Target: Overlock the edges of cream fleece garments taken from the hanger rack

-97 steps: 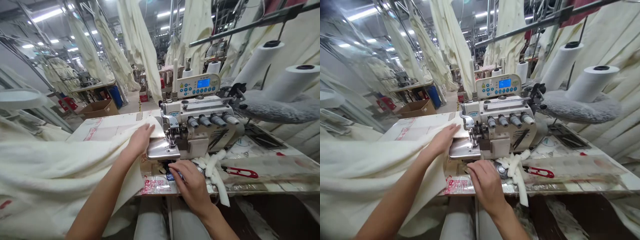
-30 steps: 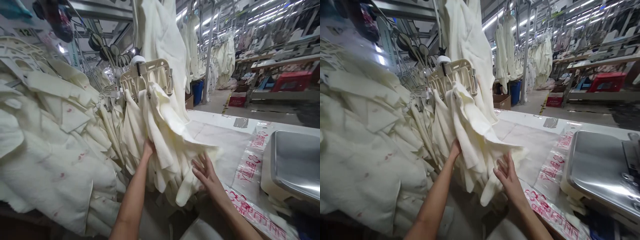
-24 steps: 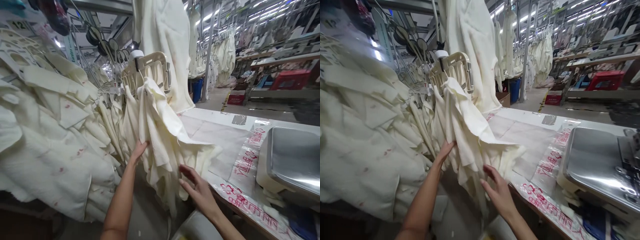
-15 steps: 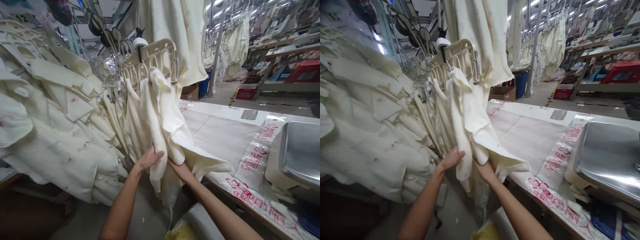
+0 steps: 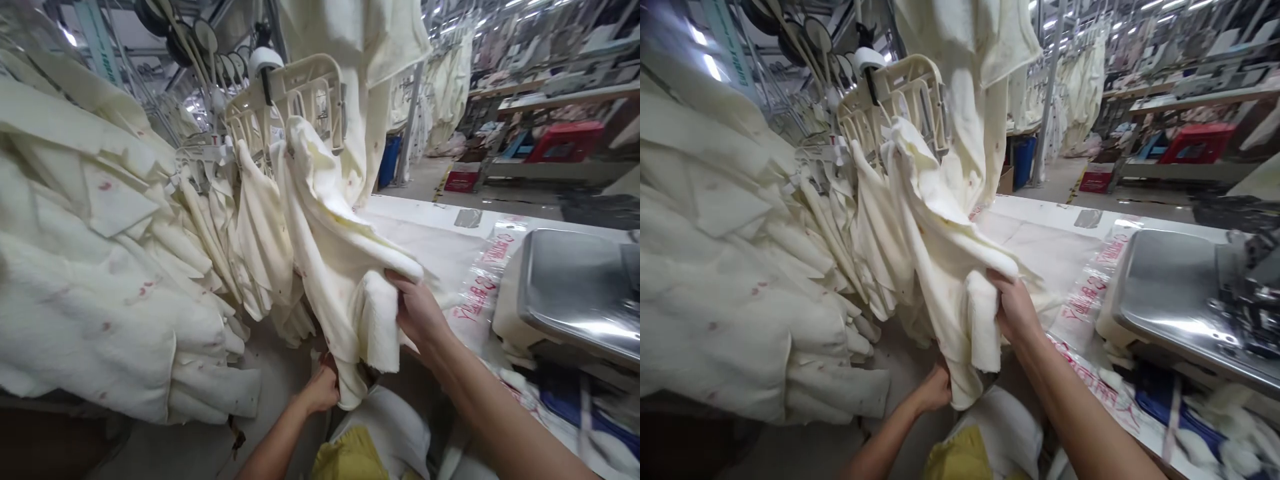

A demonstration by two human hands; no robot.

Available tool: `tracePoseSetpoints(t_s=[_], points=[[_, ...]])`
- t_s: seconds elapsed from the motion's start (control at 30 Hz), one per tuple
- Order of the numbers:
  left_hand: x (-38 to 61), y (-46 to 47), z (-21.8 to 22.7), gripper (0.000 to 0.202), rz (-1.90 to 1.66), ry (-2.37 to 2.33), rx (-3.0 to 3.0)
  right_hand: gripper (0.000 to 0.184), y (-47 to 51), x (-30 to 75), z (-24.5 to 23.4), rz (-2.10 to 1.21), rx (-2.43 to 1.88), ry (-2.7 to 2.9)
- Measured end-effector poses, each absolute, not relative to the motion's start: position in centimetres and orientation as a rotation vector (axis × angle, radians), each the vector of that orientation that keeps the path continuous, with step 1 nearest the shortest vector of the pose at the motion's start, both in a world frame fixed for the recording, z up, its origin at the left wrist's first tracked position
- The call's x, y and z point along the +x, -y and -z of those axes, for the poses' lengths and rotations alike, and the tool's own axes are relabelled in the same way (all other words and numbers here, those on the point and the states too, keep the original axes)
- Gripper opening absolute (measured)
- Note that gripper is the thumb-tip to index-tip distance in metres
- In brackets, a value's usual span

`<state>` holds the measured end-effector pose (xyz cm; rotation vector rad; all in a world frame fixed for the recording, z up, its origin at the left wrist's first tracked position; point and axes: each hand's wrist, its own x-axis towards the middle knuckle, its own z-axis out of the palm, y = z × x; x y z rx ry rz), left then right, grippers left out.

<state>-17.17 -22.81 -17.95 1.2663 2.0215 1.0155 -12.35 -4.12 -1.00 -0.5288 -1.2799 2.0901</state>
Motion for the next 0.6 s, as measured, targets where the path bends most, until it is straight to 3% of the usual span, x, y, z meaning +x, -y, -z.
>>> tracePoseSetpoints(t_s=[0.1,0.23,0.4,0.47,0.53,0.6], points=[[-15.8,23.7,16.9,0.028,-0.972,-1.947,1.233,0.040,2.9,-11.5,0.3,-2.105,-0.516,1.327],[-16.2,25.4,11.0,0.042,-0.979,-1.864,1.147,0.046,3.3,-8.5,0.3,-2.089,-0.416,1.608],[-16.6,21.3,-3.2,0.031,-1.429,-1.893,1.222,0.037,8.2,-2.8,4.2,-1.653,-0.380,1.879],[-15.8,17.6,-7.9,0.026,-1.559,-1.796,1.381,0.046,10.1,-0.5,5.6,-1.545,-0.397,1.945],[-14.5,13.8,-11.1,0.023,-1.645,-1.698,1.540,0.057,10.9,1.7,6.0,-1.249,-0.530,1.926],[-13.0,10.6,-13.2,0.022,-1.697,-1.673,1.691,0.056,10.9,3.9,5.4,-0.823,-0.613,1.817]])
